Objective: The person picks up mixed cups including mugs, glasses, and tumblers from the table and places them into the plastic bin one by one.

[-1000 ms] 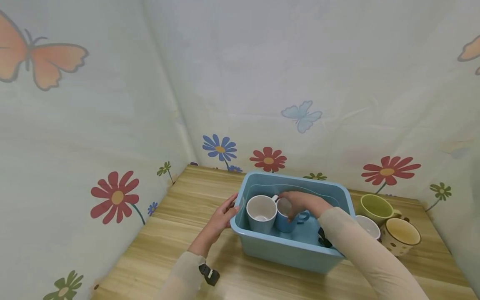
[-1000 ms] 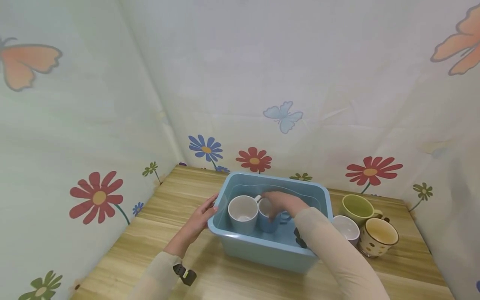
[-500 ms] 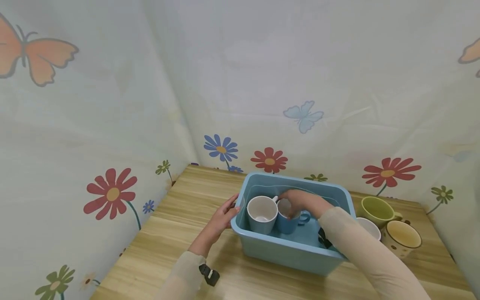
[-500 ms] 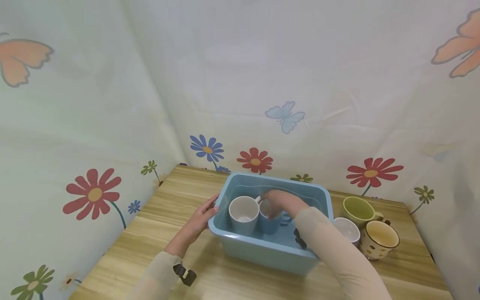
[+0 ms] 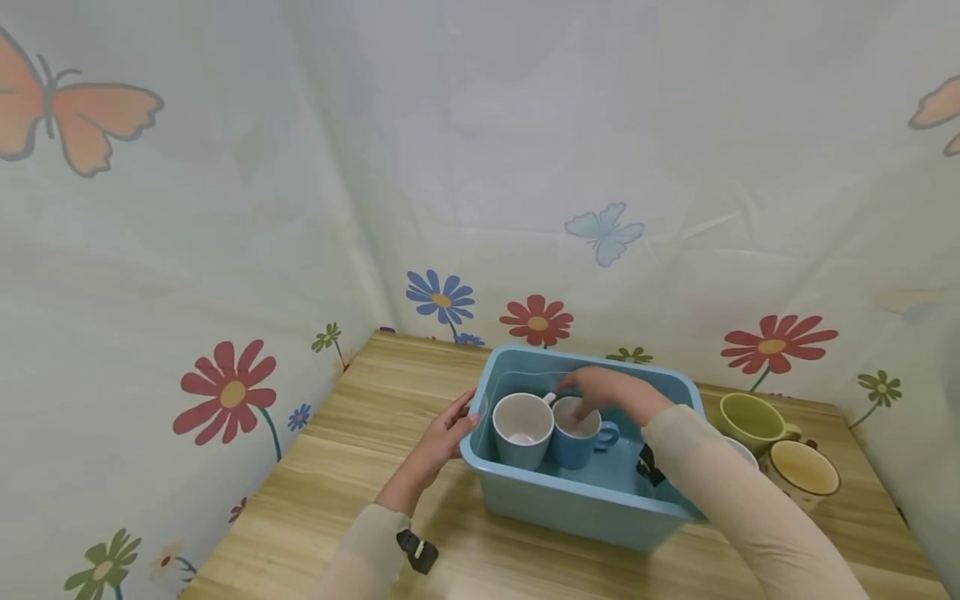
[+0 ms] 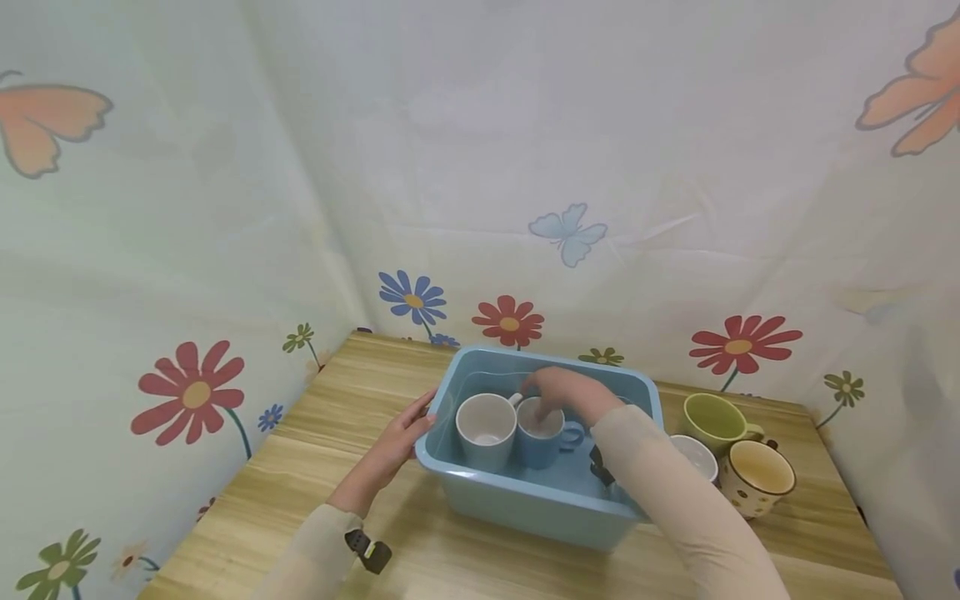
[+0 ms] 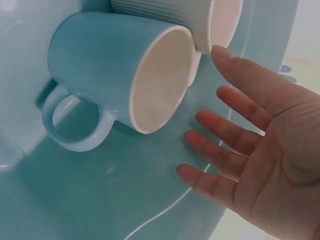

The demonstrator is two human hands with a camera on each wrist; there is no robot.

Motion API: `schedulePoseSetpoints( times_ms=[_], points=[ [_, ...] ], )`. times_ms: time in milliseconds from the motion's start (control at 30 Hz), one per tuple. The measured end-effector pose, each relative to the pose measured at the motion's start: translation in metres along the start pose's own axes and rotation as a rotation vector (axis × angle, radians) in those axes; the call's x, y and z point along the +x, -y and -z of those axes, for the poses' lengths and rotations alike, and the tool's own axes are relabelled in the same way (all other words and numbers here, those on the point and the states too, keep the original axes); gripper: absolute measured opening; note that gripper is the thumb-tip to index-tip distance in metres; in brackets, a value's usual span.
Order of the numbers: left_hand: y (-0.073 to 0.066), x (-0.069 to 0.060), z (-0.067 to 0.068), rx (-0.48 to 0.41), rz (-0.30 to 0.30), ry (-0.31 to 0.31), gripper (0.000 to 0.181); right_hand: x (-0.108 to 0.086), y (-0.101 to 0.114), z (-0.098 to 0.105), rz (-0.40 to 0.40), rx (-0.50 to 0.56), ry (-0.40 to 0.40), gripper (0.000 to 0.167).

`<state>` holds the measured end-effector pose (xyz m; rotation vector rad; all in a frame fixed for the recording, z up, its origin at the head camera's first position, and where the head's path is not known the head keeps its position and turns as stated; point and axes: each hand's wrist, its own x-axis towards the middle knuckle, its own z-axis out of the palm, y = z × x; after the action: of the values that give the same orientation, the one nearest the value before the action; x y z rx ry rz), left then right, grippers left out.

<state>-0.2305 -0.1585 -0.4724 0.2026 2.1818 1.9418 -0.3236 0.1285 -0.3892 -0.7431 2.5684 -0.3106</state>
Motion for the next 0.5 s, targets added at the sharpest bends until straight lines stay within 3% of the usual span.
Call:
schedulePoseSetpoints(
  times_ms=[500],
  points=[
    [-0.0026,-0.0055,-0.0037,-0.008,0.006,-0.011,0.064,-0.0086,0.0033,0.0079,0.003,0.019,0.027,0.057]
  ],
)
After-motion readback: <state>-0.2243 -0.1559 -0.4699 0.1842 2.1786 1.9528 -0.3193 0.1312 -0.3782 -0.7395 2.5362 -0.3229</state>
